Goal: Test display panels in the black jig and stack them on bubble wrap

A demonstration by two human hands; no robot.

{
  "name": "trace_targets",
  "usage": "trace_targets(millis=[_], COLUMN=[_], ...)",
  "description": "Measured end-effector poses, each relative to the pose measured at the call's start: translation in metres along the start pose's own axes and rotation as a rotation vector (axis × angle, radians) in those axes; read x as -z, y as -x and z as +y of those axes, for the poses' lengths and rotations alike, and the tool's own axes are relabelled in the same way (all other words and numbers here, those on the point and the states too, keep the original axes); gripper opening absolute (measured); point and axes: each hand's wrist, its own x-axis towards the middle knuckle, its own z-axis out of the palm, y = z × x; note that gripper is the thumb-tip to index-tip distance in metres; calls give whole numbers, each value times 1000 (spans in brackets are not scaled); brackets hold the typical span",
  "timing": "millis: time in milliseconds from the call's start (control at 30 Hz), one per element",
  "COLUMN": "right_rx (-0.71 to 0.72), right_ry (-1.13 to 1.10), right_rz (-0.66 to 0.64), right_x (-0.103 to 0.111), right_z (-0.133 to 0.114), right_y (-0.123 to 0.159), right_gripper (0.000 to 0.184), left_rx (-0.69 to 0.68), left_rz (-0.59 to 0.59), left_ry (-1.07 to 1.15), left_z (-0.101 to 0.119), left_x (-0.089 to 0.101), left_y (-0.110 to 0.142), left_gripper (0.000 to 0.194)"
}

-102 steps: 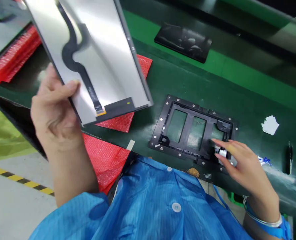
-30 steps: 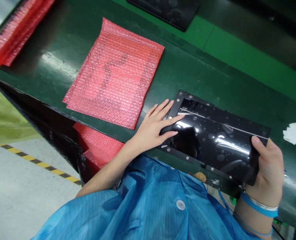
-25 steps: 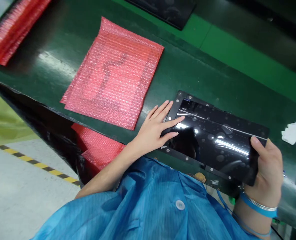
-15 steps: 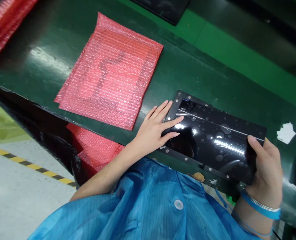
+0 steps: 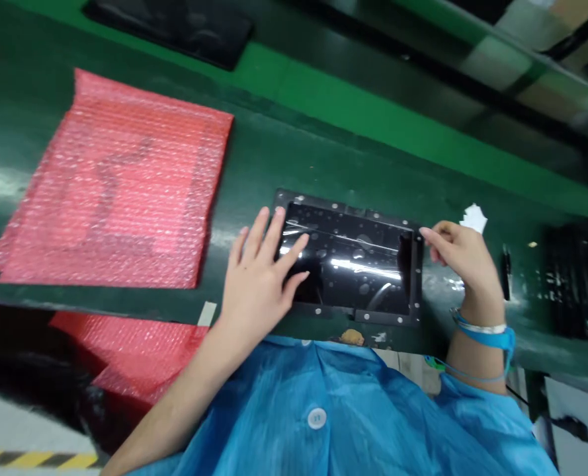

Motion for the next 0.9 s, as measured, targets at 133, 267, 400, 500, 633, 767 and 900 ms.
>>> trace_targets(millis=[133,267,400,500,633,767,900], right_rx=[-47,-56,-87,-95,-97,-86,-71], right_ry=[-147,-86,105,142,52,-208,-369], right_rz=[-3,28,35,20,37,114,145], right_x=[-4,-8,-10,-9,-10,-16,-22], right_z=[12,7,-1,-4,-4,5,15], right_y=[-22,-31,-32,-34,-33,-27,-24], right_gripper=[52,48,50,49,50,41,32], left_rx=[-411,-593,-608,-613,-627,-555,-196], left_rz=[-132,-225,-247,-245,-293,-242,-70], left_ry=[140,132,62,30,53,99,-36], left_z=[62,100,103,104,105,85,57], left_x=[-27,-54,-60,-59,-55,-41,-33], left_y=[-9,-10,-11,-12,-19,-46,-80], left_gripper=[51,57,47,43,41,41,49])
